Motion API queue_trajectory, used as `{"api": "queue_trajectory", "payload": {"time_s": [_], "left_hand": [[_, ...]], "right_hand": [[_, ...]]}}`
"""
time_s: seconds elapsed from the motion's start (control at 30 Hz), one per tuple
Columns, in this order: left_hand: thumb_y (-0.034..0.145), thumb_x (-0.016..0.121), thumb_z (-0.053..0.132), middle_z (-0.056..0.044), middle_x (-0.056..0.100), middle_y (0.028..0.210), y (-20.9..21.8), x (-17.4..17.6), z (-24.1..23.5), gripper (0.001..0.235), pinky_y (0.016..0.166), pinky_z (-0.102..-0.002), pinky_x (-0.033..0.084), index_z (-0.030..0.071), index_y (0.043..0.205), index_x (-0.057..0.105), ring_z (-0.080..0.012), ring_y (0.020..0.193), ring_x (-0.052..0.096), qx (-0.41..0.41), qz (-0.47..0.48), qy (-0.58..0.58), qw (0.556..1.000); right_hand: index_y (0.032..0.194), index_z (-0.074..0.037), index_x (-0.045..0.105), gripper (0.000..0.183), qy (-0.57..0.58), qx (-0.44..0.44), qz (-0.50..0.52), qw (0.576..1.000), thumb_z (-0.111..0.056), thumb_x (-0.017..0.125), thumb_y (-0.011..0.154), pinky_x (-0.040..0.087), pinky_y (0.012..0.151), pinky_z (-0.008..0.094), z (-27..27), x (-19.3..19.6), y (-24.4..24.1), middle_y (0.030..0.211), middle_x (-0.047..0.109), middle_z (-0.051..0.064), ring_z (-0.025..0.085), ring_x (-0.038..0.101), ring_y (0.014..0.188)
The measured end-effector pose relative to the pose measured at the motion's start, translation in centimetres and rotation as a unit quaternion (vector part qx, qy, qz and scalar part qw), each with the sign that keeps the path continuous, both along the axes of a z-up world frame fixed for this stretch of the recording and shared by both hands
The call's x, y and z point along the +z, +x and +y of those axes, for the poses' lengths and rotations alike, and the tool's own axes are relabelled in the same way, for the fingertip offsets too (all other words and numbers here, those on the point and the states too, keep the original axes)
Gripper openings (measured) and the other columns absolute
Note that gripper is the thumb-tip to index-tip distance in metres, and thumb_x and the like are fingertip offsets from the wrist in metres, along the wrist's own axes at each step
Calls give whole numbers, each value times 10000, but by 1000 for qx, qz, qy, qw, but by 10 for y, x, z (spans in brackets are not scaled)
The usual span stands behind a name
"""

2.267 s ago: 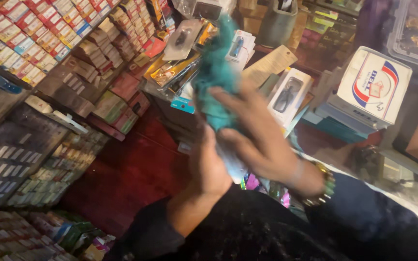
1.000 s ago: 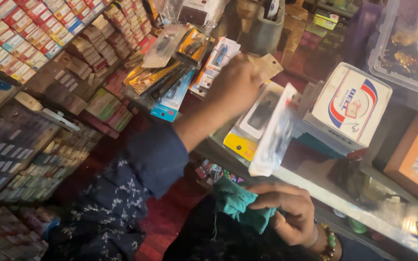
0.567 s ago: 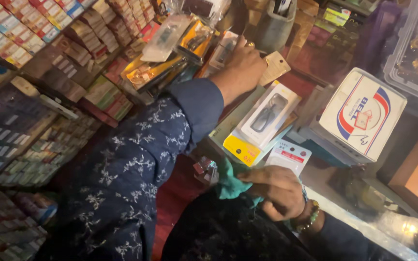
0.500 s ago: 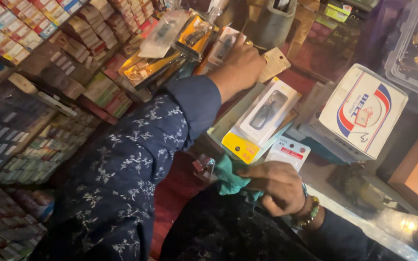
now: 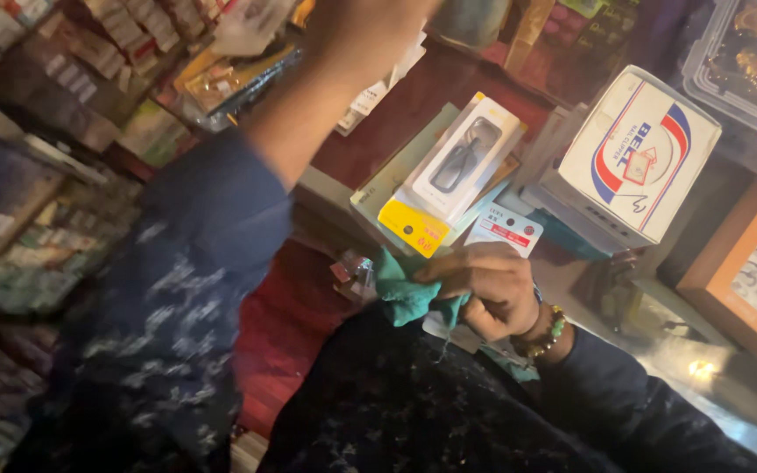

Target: The person cleans various packaged retail items, including scissors and electronic accessories, by wiping them with a blue cloth one at a time and setting them on a counter.

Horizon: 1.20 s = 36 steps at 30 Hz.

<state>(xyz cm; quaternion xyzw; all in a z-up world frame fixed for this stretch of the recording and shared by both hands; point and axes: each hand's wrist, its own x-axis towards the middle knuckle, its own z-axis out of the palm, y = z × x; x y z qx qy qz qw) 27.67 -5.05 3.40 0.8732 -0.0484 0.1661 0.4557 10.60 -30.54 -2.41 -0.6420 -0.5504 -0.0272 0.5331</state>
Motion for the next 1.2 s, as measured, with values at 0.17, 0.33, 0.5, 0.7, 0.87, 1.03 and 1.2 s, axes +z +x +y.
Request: {"api": "queue_trajectory", "payload": {"time_s": [0.17,0.33,0.5,0.7,0.87,1.03,1.2], "left_hand": [[986,609,251,-185,630,1110,-184,-6,67,454,819,-386,541,-59,1315,562,-279,916,648,-270,71,-547,789],[861,681,274,-103,508,1393,-296,-51,71,660,1047,-319,385,-28,1416,491,-186,1231,511,-345,284,-414,794],[787,744,228,-107,447,1543,-309,-103,52,927,1222,-355,260,27,1594,335,-199,1408,420,-453,430,-396,673],[774,698,134,-153,530,1500,-272,-133,5,915,895,-323,485,21,1623,377,-206,1092,577,-527,486,-390,578],[834,725,113,-84,634,1180,-281,-142,-8,775,822,-324,529,-13,1548,452,-172,966,617,-478,448,-387,649],[838,712,184,-89,639,939,-274,-121,-25,796,767,-349,523,37,1570,437,-189,841,614,-443,371,-418,701],[821,685,239,-101,649,1046,-291,-102,-48,833,891,-344,506,45,1580,402,-174,952,607,-391,316,-460,732]], "right_hand": [[855,-19,669,413,27,-2,61,998,-316,503,1090,624,820,360,-6,-10,1,1011,753,186,293,774,924],[812,-21,638,465,54,-5,93,994,-385,522,1078,623,785,347,-8,-13,5,918,748,171,279,776,858],[798,-39,640,495,54,-35,98,993,-427,524,1083,595,744,327,-10,-14,2,881,737,142,242,756,820],[814,-37,627,374,52,-120,106,986,-340,559,1023,538,704,306,-6,-13,-15,852,715,95,185,697,755],[883,-25,685,160,-76,-188,108,973,-56,534,839,564,786,334,-27,2,-37,942,723,109,228,719,840],[1098,-43,700,379,-161,-316,4,935,24,561,752,569,944,379,-53,3,-78,1270,686,164,312,709,1102],[1211,-32,653,611,-182,-295,-46,937,-245,830,667,492,1005,426,-61,8,-100,1341,558,213,370,579,1232]]}}
